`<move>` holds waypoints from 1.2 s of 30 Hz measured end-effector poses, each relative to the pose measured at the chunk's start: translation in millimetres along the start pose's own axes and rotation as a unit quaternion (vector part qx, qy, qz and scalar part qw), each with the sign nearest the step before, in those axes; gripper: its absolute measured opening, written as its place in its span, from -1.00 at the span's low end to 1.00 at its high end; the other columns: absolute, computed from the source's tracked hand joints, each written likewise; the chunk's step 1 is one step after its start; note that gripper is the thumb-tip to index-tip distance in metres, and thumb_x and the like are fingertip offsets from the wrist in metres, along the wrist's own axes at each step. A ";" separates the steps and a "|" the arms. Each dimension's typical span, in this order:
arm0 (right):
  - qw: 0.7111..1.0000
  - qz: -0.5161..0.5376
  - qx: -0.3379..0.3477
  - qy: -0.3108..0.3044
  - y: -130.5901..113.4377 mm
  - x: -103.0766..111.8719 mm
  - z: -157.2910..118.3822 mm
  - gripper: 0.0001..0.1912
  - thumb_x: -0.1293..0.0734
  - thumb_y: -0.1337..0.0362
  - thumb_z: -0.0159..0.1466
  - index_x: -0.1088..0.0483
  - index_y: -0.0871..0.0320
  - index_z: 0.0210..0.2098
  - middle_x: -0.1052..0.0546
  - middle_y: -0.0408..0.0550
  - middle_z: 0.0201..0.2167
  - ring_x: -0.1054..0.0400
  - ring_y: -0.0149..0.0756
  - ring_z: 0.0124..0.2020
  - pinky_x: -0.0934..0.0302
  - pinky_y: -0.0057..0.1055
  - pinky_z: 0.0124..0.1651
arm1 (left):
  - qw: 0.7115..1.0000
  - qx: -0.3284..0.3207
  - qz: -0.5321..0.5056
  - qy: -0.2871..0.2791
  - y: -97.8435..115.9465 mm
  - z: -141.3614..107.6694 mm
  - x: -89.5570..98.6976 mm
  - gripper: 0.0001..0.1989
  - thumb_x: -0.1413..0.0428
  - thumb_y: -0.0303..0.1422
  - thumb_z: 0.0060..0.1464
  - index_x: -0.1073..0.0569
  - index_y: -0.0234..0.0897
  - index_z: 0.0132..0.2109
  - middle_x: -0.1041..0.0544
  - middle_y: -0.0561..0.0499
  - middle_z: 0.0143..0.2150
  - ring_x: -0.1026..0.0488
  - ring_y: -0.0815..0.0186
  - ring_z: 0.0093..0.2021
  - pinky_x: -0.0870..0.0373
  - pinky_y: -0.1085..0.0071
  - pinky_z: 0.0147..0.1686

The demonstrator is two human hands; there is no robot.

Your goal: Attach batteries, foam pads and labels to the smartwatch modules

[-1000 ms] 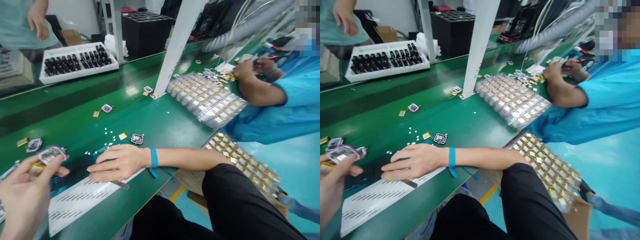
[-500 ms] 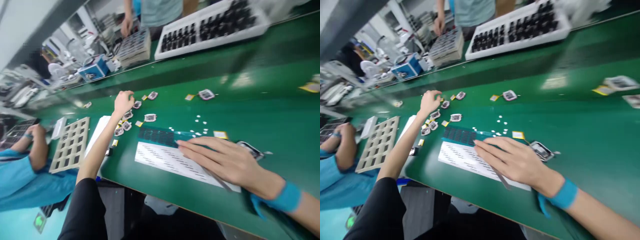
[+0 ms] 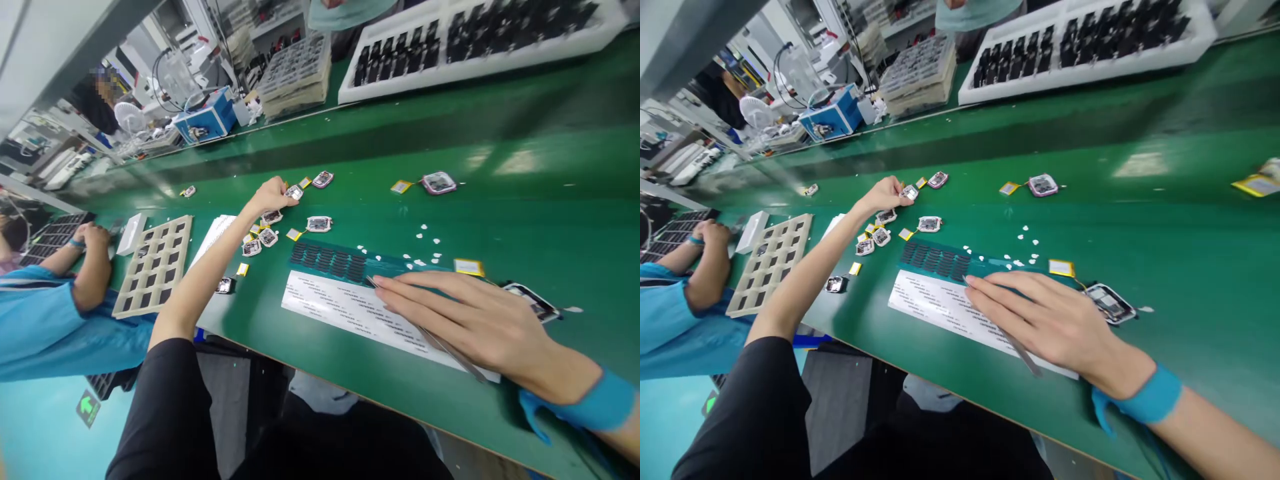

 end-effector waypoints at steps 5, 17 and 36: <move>1.000 0.002 0.003 0.006 -1.6 -1.2 0.9 -0.47 -0.29 0.54 0.40 -0.35 0.19 0.33 -0.60 -0.09 0.17 -0.52 -0.24 0.09 -0.47 -0.26 0.06 | 0.999 -0.038 0.009 0.034 13.5 -8.4 22.8 -0.78 -0.24 -0.53 -0.11 -0.48 -0.29 -0.23 -0.51 0.04 -0.43 -0.47 0.22 -0.33 -0.42 0.27 -0.13; 1.000 0.011 -0.008 0.012 -0.2 -1.8 -3.8 -0.40 -0.27 0.48 0.44 -0.28 0.01 0.41 -0.59 -0.14 0.17 -0.55 -0.26 0.10 -0.53 -0.26 0.10 | 0.976 -0.051 -0.174 0.121 30.8 -53.7 32.2 -0.70 0.00 -0.45 0.32 -0.35 -0.30 0.16 -0.64 -0.14 -0.08 -0.62 0.31 -0.20 -0.60 0.32 -0.11; 0.968 0.092 -0.230 0.038 4.9 12.0 18.7 -0.80 -0.38 0.39 0.43 -0.41 0.06 0.02 -0.45 -0.34 -0.53 -0.31 -0.59 -0.59 -0.27 -0.61 -0.47 | 0.808 -0.074 -0.524 -0.259 126.3 -212.0 -79.4 -0.65 -0.13 -0.01 0.36 -0.29 -0.14 0.03 -0.28 0.23 -0.46 -0.24 0.53 -0.61 -0.37 0.50 -0.53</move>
Point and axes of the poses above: each hand's wrist, its own z-axis towards the middle knuckle, its own x-axis out of the back of the hand, y = z × x, the point moved 6 cm from there along z, towards the middle knuckle
